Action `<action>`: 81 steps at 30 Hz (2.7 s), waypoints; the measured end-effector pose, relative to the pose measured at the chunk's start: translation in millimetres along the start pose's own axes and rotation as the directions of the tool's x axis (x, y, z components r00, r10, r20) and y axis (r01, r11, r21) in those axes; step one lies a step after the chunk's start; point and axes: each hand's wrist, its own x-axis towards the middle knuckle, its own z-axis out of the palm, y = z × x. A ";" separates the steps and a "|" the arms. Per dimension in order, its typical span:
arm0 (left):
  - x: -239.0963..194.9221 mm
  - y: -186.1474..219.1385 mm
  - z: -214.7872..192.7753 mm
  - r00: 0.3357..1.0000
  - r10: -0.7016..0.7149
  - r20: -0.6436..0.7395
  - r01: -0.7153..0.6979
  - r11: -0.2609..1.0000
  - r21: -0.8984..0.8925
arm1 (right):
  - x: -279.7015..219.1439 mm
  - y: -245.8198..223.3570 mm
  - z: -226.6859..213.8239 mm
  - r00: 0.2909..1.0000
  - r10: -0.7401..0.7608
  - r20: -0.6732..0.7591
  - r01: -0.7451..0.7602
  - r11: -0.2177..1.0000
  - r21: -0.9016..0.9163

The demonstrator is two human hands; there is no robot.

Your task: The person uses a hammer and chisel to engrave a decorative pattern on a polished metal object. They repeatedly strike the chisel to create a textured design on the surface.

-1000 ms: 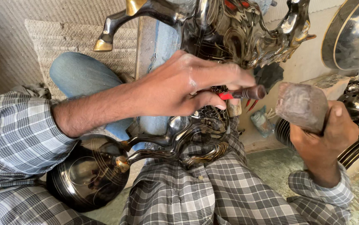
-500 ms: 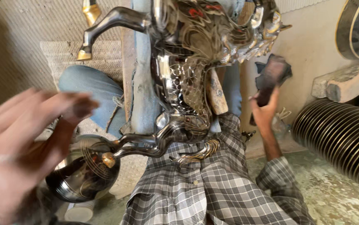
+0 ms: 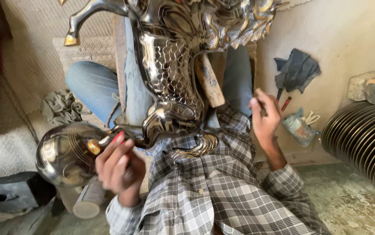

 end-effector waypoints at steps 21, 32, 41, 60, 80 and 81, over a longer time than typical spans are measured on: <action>77.7 -31.0 78.7 1.000 -0.008 -0.015 0.008 1.000 -0.002 | 44.6 -91.8 32.6 0.924 -0.141 0.355 0.013 0.940 0.340; 88.6 -25.3 76.7 0.992 -0.091 0.086 0.092 0.996 -0.003 | 78.6 -112.7 19.0 0.914 -0.396 0.088 0.400 0.916 -0.033; 85.2 -46.3 96.7 0.986 -0.138 -0.093 0.142 0.989 0.035 | 88.9 -121.6 23.3 0.931 -0.361 0.059 0.359 0.933 0.038; 147.0 4.2 76.4 0.916 0.095 0.390 0.131 0.847 -0.516 | -51.5 109.6 25.3 0.928 0.318 0.195 -0.193 0.857 -0.477; 220.3 25.0 127.1 0.471 0.520 0.713 -0.027 0.816 -0.577 | 17.2 -39.2 -63.5 0.997 0.069 0.035 -0.077 0.936 0.344; 220.6 25.5 129.6 0.453 0.530 0.716 -0.024 0.811 -0.585 | 19.3 -39.0 -64.5 0.999 0.025 0.039 -0.036 0.956 0.292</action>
